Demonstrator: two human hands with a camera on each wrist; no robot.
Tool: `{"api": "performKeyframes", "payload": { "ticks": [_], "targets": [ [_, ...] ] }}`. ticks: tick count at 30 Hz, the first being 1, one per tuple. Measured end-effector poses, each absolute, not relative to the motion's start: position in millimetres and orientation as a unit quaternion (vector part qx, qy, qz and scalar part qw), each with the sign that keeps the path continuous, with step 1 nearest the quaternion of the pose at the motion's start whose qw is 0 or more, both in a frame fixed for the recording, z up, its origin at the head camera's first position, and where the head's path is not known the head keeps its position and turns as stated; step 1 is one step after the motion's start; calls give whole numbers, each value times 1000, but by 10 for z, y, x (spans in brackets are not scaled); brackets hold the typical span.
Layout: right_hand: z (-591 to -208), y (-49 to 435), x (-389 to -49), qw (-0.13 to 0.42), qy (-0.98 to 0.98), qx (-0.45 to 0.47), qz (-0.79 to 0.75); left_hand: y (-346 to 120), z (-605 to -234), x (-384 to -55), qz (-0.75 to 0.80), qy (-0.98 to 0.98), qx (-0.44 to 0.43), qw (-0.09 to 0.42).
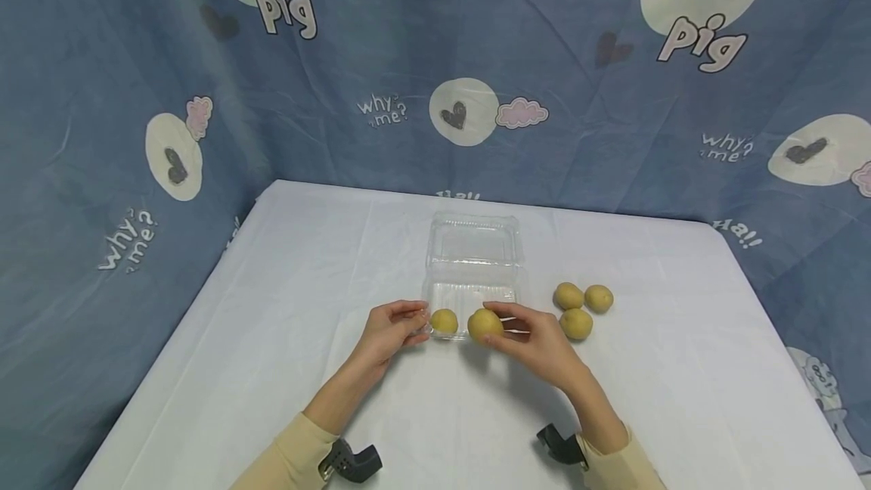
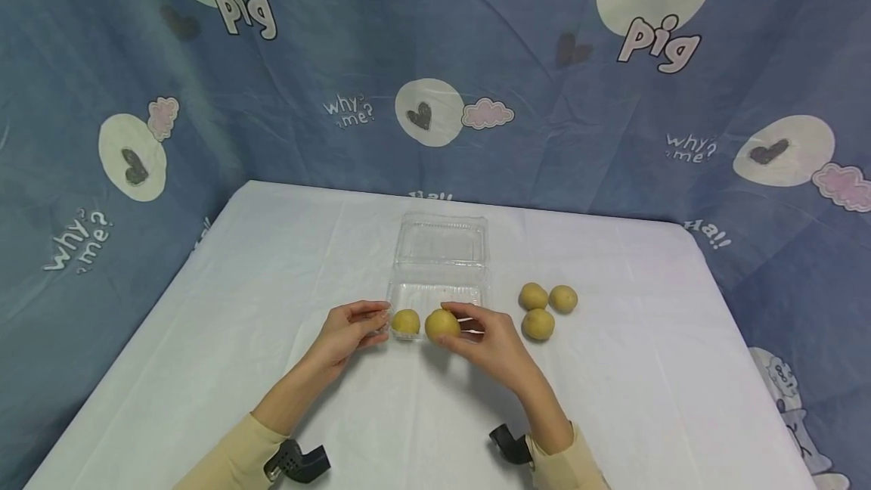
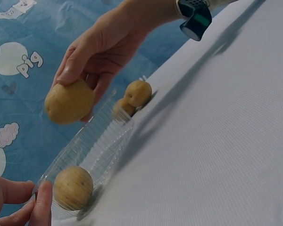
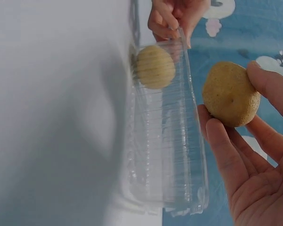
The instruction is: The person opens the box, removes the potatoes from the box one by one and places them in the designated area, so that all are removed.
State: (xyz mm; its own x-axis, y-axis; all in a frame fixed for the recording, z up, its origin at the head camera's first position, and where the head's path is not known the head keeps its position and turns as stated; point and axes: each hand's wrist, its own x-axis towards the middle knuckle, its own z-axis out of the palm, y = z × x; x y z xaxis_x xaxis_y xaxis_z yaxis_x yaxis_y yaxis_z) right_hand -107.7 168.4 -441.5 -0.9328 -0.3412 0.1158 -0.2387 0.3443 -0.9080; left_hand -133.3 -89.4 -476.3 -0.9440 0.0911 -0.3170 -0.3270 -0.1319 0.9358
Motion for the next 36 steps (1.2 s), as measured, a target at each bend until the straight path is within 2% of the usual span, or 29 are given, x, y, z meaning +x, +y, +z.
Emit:
{"api": "performKeyframes", "payload": {
  "ticks": [6,23,36],
  "targets": [
    [-4502,1742,-1027,31,808,-188,-558,-898,-4754,-1320,747,644,-89,140],
    [-4479,1863,-888,28,797,-165,-581,-897,-4747,-1321,745,646,-89,143],
    [-4505,2008,-810,-3,803,-165,-573,-888,-4741,-1328,745,646,-88,141]
  ]
}}
